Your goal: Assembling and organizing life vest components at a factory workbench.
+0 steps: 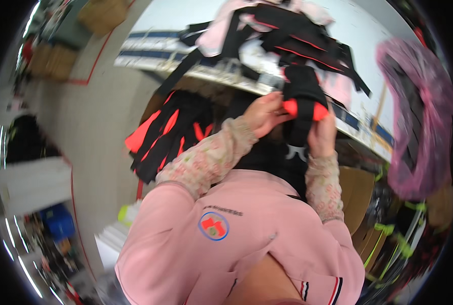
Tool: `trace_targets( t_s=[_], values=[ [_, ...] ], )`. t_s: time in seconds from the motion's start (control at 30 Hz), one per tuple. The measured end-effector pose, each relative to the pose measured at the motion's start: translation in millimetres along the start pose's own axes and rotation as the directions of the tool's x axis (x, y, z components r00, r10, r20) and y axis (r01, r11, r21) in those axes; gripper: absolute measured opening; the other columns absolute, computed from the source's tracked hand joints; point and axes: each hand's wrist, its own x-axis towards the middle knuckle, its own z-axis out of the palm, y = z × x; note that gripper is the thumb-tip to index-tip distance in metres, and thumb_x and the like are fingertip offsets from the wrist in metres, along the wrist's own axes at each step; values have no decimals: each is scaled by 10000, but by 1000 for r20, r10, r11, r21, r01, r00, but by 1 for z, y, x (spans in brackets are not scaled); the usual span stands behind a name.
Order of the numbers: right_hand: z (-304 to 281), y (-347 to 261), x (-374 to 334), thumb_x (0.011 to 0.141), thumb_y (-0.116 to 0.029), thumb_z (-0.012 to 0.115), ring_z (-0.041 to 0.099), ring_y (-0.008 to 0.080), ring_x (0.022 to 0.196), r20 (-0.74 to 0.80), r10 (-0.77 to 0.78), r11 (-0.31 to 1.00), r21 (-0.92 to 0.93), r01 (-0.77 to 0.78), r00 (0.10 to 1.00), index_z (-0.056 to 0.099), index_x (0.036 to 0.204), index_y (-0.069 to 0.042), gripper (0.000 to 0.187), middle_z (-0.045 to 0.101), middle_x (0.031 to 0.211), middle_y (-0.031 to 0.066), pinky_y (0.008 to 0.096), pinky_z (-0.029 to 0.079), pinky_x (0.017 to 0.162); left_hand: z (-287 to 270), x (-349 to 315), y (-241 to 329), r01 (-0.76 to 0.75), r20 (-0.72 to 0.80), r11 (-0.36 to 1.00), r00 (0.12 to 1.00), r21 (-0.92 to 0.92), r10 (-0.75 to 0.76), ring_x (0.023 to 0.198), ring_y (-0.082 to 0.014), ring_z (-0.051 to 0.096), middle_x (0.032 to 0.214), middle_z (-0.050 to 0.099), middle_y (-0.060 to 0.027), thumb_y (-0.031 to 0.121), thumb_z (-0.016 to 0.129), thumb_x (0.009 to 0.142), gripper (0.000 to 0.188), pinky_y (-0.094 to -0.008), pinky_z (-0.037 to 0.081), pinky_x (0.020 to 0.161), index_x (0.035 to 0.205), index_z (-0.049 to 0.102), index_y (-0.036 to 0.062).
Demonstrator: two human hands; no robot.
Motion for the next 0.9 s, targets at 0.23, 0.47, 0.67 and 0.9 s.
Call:
trace_targets(
  t_s=[0.23,0.47,0.67,0.9],
  values=[
    [14,-5,-21,1029,-238,476,565,205,1185,187,-2,999,-37,9,982,543,1243,9,333,600,1259,119,362,421,1057,-6,-2,22,-32,9,998,999,-45,32,1027,-145,632,1137,636,-23,198,536,996,217,-370,518,893,1192,549,104],
    [11,0,-9,977,-69,507,620,248,1098,78,43,973,223,-60,996,565,1180,39,237,639,1174,154,366,467,1018,-7,-6,33,-95,199,963,969,-254,148,1080,-196,619,1156,643,-65,167,540,980,253,-423,462,1002,1216,565,78],
    [32,4,-5,1019,-184,443,625,239,1046,181,10,953,297,-64,983,565,1154,2,260,645,1122,119,366,472,967,4,-1,52,-63,222,991,971,-119,88,1162,-233,575,1226,594,-111,187,472,1013,297,-384,436,1030,1252,495,13],
    [32,9,10,1017,-217,473,633,142,841,97,30,987,154,-45,995,562,994,-56,185,632,920,42,290,512,788,8,13,60,-437,298,88,734,895,610,812,-165,556,872,563,-34,229,635,938,233,-309,454,807,1077,598,44]
  ],
)
